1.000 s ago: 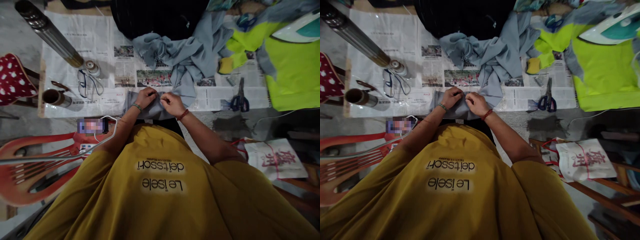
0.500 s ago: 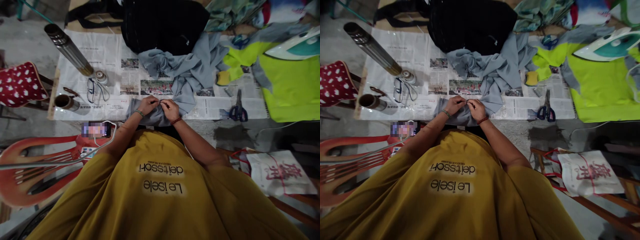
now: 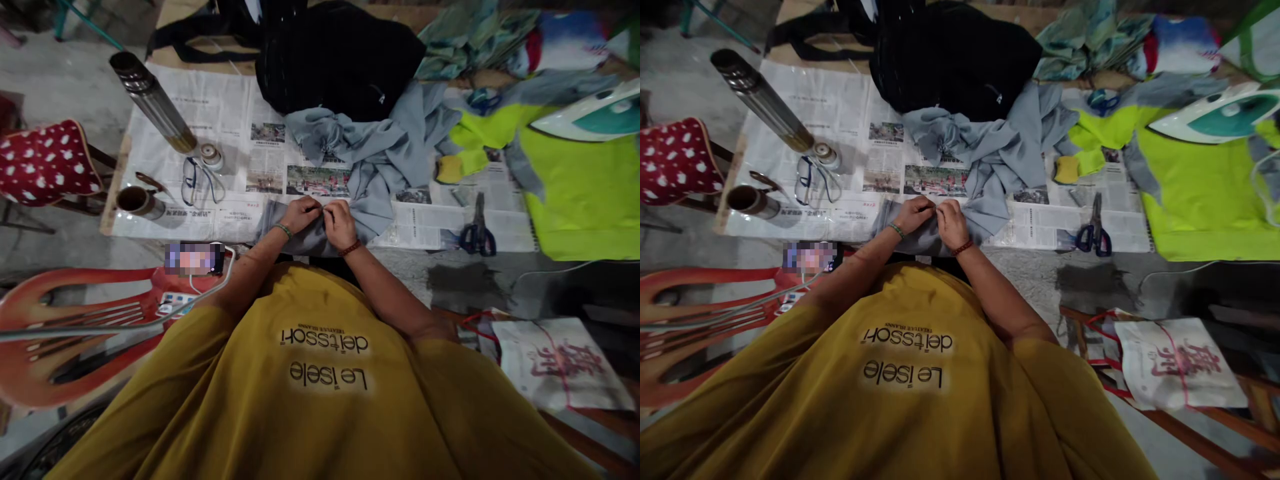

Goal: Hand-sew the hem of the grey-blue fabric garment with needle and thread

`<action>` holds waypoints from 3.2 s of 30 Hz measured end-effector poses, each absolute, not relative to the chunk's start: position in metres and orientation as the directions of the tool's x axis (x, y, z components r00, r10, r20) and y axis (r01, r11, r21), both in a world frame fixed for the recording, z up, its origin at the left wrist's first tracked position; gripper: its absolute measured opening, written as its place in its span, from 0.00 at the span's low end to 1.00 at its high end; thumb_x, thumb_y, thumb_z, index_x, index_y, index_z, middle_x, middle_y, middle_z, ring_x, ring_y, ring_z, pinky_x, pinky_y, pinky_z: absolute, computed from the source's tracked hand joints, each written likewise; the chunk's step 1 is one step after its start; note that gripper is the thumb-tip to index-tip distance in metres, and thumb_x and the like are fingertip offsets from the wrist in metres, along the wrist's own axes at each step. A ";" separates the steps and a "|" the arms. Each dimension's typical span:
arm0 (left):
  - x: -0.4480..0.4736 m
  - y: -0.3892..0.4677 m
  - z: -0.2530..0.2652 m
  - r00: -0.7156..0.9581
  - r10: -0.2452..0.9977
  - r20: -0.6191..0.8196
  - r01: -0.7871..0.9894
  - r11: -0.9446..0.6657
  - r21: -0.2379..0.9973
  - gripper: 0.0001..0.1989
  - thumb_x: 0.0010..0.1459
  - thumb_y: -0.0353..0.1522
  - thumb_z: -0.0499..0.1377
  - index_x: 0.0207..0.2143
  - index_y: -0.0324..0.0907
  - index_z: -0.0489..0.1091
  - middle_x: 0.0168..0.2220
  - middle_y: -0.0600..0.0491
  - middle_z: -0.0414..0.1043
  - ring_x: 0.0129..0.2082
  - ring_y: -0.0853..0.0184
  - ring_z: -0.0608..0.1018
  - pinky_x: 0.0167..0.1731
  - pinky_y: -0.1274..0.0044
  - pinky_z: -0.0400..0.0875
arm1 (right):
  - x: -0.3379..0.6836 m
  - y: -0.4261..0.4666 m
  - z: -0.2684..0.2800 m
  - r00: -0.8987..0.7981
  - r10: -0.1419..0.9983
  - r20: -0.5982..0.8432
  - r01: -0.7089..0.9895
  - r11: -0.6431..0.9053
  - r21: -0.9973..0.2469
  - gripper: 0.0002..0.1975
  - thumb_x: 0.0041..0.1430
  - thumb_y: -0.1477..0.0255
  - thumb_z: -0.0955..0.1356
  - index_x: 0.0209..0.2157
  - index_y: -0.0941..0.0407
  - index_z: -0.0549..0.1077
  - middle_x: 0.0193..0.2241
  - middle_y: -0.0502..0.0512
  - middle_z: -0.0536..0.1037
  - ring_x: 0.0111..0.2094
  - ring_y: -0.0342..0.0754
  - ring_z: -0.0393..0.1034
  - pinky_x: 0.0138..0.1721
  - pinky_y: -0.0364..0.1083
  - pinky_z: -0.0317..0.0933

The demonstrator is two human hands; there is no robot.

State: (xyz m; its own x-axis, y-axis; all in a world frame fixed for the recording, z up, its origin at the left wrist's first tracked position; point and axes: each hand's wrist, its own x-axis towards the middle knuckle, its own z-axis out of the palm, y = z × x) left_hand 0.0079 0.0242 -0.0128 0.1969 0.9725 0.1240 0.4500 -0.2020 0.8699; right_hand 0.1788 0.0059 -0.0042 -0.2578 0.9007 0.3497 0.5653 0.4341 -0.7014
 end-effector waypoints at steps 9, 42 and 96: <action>0.008 0.025 -0.017 0.205 0.969 0.136 0.451 -0.217 0.866 0.05 0.59 0.28 0.60 0.29 0.41 0.74 0.32 0.51 0.76 0.35 0.66 0.77 0.42 0.74 0.73 | 0.175 0.012 0.004 -0.249 0.924 0.291 0.541 0.381 -0.749 0.08 0.68 0.66 0.61 0.36 0.51 0.69 0.38 0.59 0.76 0.46 0.54 0.70 0.54 0.56 0.67; 0.011 0.021 -0.011 0.245 0.958 0.147 0.406 -0.239 0.882 0.08 0.57 0.26 0.60 0.25 0.42 0.73 0.31 0.52 0.75 0.34 0.66 0.76 0.42 0.72 0.72 | 0.179 0.045 0.012 0.113 0.986 -0.120 -0.089 -0.110 -0.990 0.18 0.63 0.50 0.69 0.39 0.50 0.68 0.23 0.43 0.70 0.21 0.40 0.68 0.24 0.41 0.63; 0.007 0.024 -0.012 0.196 0.970 0.141 0.465 -0.219 0.858 0.06 0.59 0.31 0.59 0.29 0.42 0.75 0.33 0.51 0.77 0.37 0.66 0.77 0.45 0.73 0.74 | 0.234 0.018 0.009 -0.112 0.939 0.324 0.733 0.299 -0.611 0.13 0.72 0.63 0.59 0.41 0.52 0.72 0.37 0.56 0.79 0.41 0.50 0.75 0.45 0.50 0.70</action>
State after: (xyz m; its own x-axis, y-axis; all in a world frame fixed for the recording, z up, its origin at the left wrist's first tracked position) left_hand 0.0071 0.0239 -0.0120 0.1964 0.9703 0.1413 0.4650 -0.2191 0.8578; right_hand 0.2341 0.0180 0.0091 -0.1124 0.9393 0.3240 0.7331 0.2985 -0.6111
